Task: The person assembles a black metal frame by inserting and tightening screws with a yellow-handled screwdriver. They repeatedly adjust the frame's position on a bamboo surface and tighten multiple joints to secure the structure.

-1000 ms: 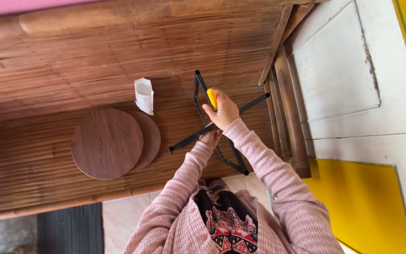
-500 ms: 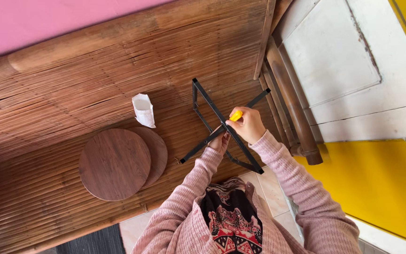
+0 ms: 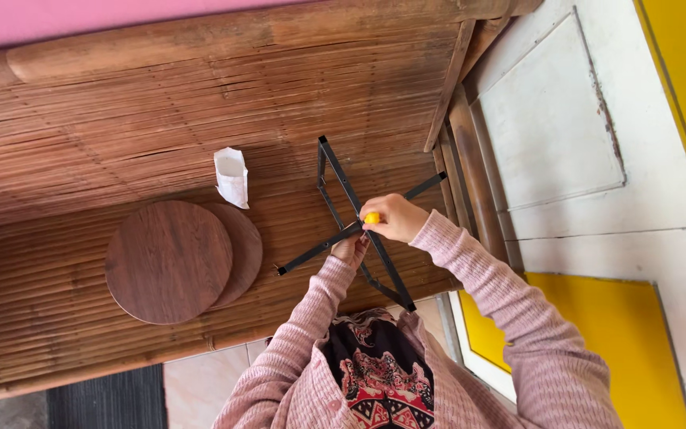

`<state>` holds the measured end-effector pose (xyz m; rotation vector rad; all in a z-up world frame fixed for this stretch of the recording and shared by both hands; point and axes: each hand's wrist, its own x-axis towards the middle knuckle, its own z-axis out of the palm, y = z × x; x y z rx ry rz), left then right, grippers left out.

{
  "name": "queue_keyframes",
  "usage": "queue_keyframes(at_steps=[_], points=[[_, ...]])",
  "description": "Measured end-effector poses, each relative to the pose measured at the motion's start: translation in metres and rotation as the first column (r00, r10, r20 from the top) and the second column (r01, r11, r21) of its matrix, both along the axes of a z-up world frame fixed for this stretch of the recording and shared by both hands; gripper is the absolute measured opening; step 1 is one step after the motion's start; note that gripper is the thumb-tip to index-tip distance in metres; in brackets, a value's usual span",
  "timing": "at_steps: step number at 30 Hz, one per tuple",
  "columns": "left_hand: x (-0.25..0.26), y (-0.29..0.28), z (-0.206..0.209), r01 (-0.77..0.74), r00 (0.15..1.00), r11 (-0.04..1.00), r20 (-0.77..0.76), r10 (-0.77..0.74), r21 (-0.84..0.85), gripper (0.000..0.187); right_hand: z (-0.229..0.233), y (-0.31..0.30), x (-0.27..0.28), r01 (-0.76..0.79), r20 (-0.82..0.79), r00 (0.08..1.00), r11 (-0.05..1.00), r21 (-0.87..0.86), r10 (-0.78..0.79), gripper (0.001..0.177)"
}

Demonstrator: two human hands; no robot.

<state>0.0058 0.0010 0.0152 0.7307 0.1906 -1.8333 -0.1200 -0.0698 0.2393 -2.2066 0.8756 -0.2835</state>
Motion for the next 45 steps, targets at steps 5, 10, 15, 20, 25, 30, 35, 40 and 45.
queue_keyframes(at_steps=[5,10,15,20,25,30,35,40,45], points=[[0.002,-0.001,0.003,-0.009,0.997,1.000,0.073,0.010,-0.024,0.016,0.005,-0.014,0.001,-0.233,-0.087,0.968,0.972,0.037,0.236,0.017],[-0.002,0.000,-0.001,-0.062,0.996,0.994,0.061,0.068,-0.088,0.015,0.014,0.004,0.006,-0.129,0.167,0.976,0.987,-0.093,0.143,0.031],[-0.012,0.000,-0.030,-0.072,0.997,0.997,-0.002,0.072,-0.025,0.004,-0.004,0.031,0.016,0.032,0.523,0.832,0.957,0.288,-0.185,0.027],[-0.014,-0.003,-0.036,-0.077,0.997,0.997,-0.027,0.076,-0.018,0.003,-0.019,0.016,0.021,0.031,0.732,0.506,0.858,0.513,-0.456,0.043],[-0.014,0.001,-0.038,-0.068,0.993,0.998,-0.092,0.068,0.004,0.004,-0.042,0.004,0.027,-0.005,0.749,0.378,0.808,0.590,-0.544,0.049],[-0.014,-0.001,-0.037,-0.050,0.996,0.999,-0.079,0.049,-0.011,0.004,-0.049,0.013,0.021,-0.005,0.775,0.501,0.893,0.449,-0.387,0.050],[-0.012,-0.002,-0.029,-0.034,0.995,0.999,-0.090,0.034,-0.001,0.007,-0.045,0.010,0.013,-0.146,0.757,0.650,0.966,0.211,-0.067,0.044],[-0.007,-0.002,-0.026,-0.019,0.999,1.000,-0.051,0.019,-0.005,0.008,-0.031,-0.009,0.011,-0.368,0.576,0.782,0.922,0.120,0.237,0.035],[-0.006,-0.002,-0.026,-0.034,0.999,0.997,-0.040,0.032,-0.064,0.005,0.009,-0.012,-0.004,-0.299,0.498,0.854,0.927,0.227,0.153,0.021]])
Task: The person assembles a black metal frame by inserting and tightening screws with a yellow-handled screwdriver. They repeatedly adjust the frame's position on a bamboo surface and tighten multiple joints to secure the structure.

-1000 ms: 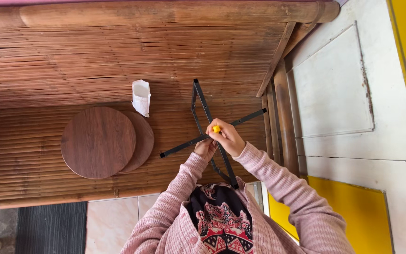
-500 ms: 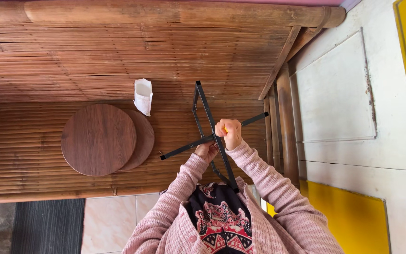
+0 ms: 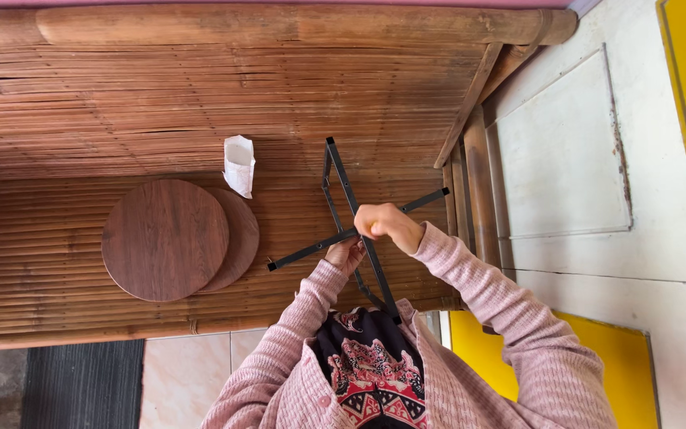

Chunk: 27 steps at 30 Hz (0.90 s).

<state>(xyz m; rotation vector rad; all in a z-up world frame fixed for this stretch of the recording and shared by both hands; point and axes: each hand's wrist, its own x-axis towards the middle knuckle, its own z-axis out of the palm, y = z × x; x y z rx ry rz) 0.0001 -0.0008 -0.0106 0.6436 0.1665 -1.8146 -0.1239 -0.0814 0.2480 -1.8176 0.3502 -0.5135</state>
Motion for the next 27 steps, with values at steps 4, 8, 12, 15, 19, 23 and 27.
queue_keyframes(at_steps=[4,8,12,15,19,23,27], points=[[-0.005,0.003,-0.003,-0.042,0.999,0.999,-0.031,0.042,-0.008,0.005,-0.002,0.013,0.014,0.270,0.084,0.945,0.899,0.344,-0.316,0.014],[-0.004,0.001,-0.009,-0.051,0.994,0.998,-0.099,0.054,0.028,0.006,-0.023,0.032,0.028,0.473,0.155,0.831,0.825,0.308,-0.534,0.036],[-0.004,-0.003,-0.004,-0.016,0.997,0.998,-0.078,0.020,0.054,0.009,-0.036,0.030,0.035,0.444,0.257,0.832,0.868,0.223,-0.491,0.045],[-0.005,-0.004,-0.006,-0.021,0.997,0.998,-0.079,0.026,0.059,0.008,-0.042,0.022,0.030,0.317,0.175,0.919,0.926,0.206,-0.353,0.048],[-0.004,-0.005,-0.016,-0.042,0.995,0.995,-0.084,0.050,0.095,0.005,-0.045,-0.005,0.023,0.025,0.116,0.992,0.983,0.183,-0.046,0.041],[-0.005,-0.004,-0.013,-0.027,0.995,0.989,-0.089,0.040,0.143,0.008,-0.030,-0.005,0.021,0.185,0.003,0.981,0.936,0.300,-0.195,0.027],[-0.008,-0.008,-0.005,-0.007,0.996,0.993,-0.089,0.018,0.119,0.009,-0.028,0.021,0.038,0.632,0.148,0.742,0.756,0.171,-0.654,0.029]])
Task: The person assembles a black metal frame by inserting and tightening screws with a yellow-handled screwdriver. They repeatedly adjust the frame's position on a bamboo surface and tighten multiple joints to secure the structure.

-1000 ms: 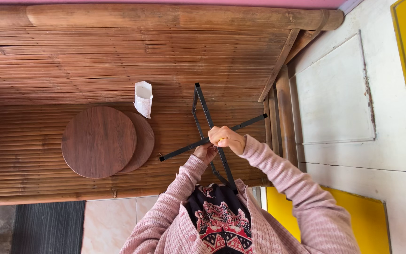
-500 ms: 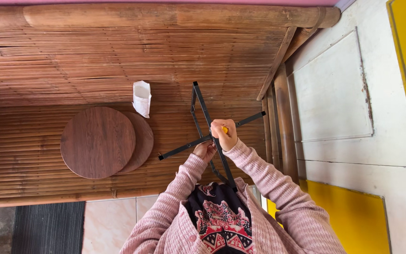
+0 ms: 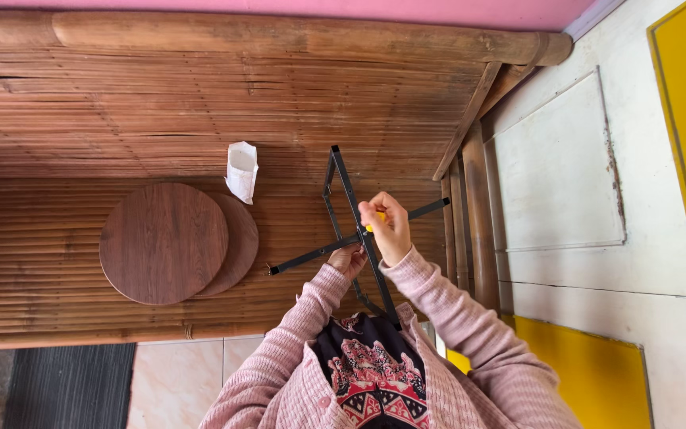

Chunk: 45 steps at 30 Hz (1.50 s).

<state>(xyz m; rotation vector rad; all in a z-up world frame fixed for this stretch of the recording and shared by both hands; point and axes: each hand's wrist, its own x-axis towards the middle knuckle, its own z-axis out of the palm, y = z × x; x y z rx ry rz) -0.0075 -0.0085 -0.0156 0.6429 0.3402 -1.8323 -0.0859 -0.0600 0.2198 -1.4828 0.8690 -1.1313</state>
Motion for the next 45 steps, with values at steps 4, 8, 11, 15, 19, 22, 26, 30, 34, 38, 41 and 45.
queue_keyframes(at_steps=[4,8,11,15,19,22,26,30,34,38,41,45], points=[[0.001,0.003,0.002,0.017,1.000,0.998,-0.001,-0.017,0.067,0.008,-0.014,0.021,0.005,0.093,0.225,0.970,0.996,-0.012,-0.088,0.048],[0.001,0.004,-0.002,0.029,0.999,0.998,-0.020,-0.028,0.053,0.008,-0.019,0.018,0.003,0.043,0.262,0.964,0.999,-0.005,-0.040,0.048],[0.002,0.002,-0.005,0.023,1.000,0.999,-0.015,-0.022,0.042,0.009,-0.017,0.010,-0.003,-0.079,0.279,0.958,0.997,0.026,0.068,0.047],[0.001,0.003,-0.012,0.019,1.000,1.000,0.008,-0.019,0.011,0.010,-0.012,-0.013,-0.021,-0.506,0.052,0.862,0.862,0.017,0.504,0.043],[0.005,-0.001,-0.014,0.012,0.999,1.000,0.042,-0.012,0.016,0.011,-0.002,-0.030,-0.015,-0.665,-0.237,0.735,0.743,-0.072,0.635,0.038],[0.005,0.003,-0.014,0.027,0.996,0.999,0.079,-0.029,0.021,0.011,0.020,-0.013,-0.016,-0.578,-0.618,0.738,0.728,-0.369,0.272,0.041],[0.006,-0.001,-0.009,0.035,0.999,0.999,0.040,-0.036,0.022,0.011,0.036,-0.012,-0.026,-0.499,-0.923,0.372,0.816,-0.293,-0.104,0.046],[0.007,-0.001,0.007,0.024,0.999,0.998,0.026,-0.025,0.053,0.011,0.031,-0.019,-0.026,-0.599,-0.937,0.321,0.795,-0.090,0.136,0.031],[0.011,-0.002,0.021,0.032,0.999,0.998,0.033,-0.034,0.055,0.011,0.053,-0.028,-0.030,-0.708,-0.933,0.276,0.706,-0.035,0.231,0.019],[0.011,-0.003,0.024,0.016,0.999,0.999,0.038,-0.018,0.033,0.010,0.078,-0.028,-0.029,-0.809,-0.920,0.307,0.577,-0.116,0.245,0.012],[0.010,-0.003,0.018,-0.004,0.999,1.000,0.034,0.003,0.031,0.010,0.088,-0.021,-0.029,-0.867,-0.966,0.242,0.469,-0.172,0.093,0.010],[0.008,-0.003,0.012,-0.006,0.999,0.999,0.033,0.005,0.038,0.009,0.091,-0.020,-0.022,-0.938,-0.974,0.088,0.311,-0.151,-0.207,0.007]])
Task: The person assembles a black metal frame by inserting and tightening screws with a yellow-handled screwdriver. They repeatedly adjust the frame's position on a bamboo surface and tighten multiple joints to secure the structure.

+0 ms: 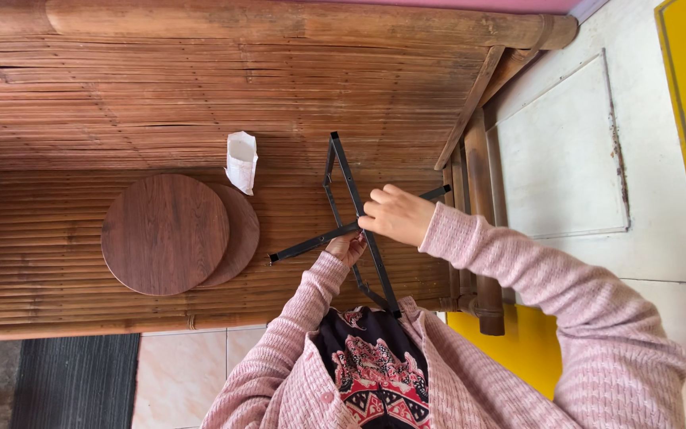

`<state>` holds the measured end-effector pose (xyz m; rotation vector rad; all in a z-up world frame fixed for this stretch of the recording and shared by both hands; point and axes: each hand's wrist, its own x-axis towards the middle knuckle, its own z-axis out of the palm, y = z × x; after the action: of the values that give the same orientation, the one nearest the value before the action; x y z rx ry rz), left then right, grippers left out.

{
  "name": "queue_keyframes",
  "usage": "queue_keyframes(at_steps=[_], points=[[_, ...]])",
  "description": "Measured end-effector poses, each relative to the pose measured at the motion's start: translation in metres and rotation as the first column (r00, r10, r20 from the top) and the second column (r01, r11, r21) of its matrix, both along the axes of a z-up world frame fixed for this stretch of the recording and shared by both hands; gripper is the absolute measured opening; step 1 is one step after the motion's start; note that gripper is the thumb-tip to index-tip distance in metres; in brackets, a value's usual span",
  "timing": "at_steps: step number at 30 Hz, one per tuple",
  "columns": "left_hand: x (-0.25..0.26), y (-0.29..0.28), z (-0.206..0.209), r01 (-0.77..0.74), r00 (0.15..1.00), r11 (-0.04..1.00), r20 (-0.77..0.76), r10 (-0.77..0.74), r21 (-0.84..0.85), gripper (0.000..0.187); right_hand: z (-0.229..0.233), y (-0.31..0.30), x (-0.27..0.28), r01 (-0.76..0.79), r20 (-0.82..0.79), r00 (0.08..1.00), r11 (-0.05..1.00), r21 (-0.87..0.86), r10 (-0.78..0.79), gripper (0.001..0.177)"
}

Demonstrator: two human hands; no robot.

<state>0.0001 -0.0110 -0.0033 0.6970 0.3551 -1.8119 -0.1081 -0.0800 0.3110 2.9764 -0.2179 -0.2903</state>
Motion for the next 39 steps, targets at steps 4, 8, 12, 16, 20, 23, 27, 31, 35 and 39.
queue_keyframes(at_steps=[4,8,12,16,20,23,27,31,35,39], points=[[0.002,0.000,0.003,0.020,0.999,1.000,0.030,-0.021,0.010,0.007,0.012,-0.009,0.004,0.231,0.063,0.972,0.972,-0.045,-0.228,0.017],[0.003,-0.001,0.005,0.017,1.000,1.000,-0.003,-0.017,0.002,0.006,0.000,-0.007,0.009,0.500,-0.204,0.845,0.866,-0.024,-0.494,0.046],[0.001,-0.002,0.004,0.013,1.000,0.999,-0.004,-0.013,0.035,0.006,-0.028,0.006,0.011,0.340,-0.010,0.940,0.937,-0.075,-0.342,0.030],[-0.001,-0.001,0.001,-0.012,1.000,0.999,0.022,0.011,0.043,0.006,-0.022,0.011,0.013,0.126,0.119,0.986,0.990,-0.070,-0.117,0.011],[-0.002,-0.003,-0.001,-0.032,0.999,0.998,0.014,0.031,0.049,0.006,-0.005,0.012,0.016,-0.039,0.135,0.990,0.996,-0.080,0.049,0.011],[-0.001,-0.002,0.000,-0.023,1.000,0.999,-0.001,0.023,0.033,0.006,0.005,0.010,0.020,0.105,0.041,0.994,0.987,-0.121,-0.101,0.031],[-0.001,-0.003,0.006,-0.028,1.000,0.999,-0.009,0.028,-0.023,0.005,0.005,0.001,0.022,0.569,-0.387,0.735,0.817,-0.093,-0.556,0.052],[-0.001,-0.003,0.007,-0.020,1.000,0.999,0.014,0.019,0.027,0.005,-0.014,0.006,0.016,0.321,-0.139,0.930,0.936,-0.145,-0.340,0.021],[0.000,-0.003,0.007,-0.008,1.000,1.000,0.030,0.007,0.028,0.006,-0.012,0.010,0.009,0.033,0.015,0.999,0.974,-0.224,-0.030,0.009],[0.001,-0.002,0.012,-0.023,0.999,1.000,0.027,0.023,-0.008,0.006,-0.004,0.007,0.006,-0.098,-0.017,0.995,0.973,-0.207,0.097,0.014]])
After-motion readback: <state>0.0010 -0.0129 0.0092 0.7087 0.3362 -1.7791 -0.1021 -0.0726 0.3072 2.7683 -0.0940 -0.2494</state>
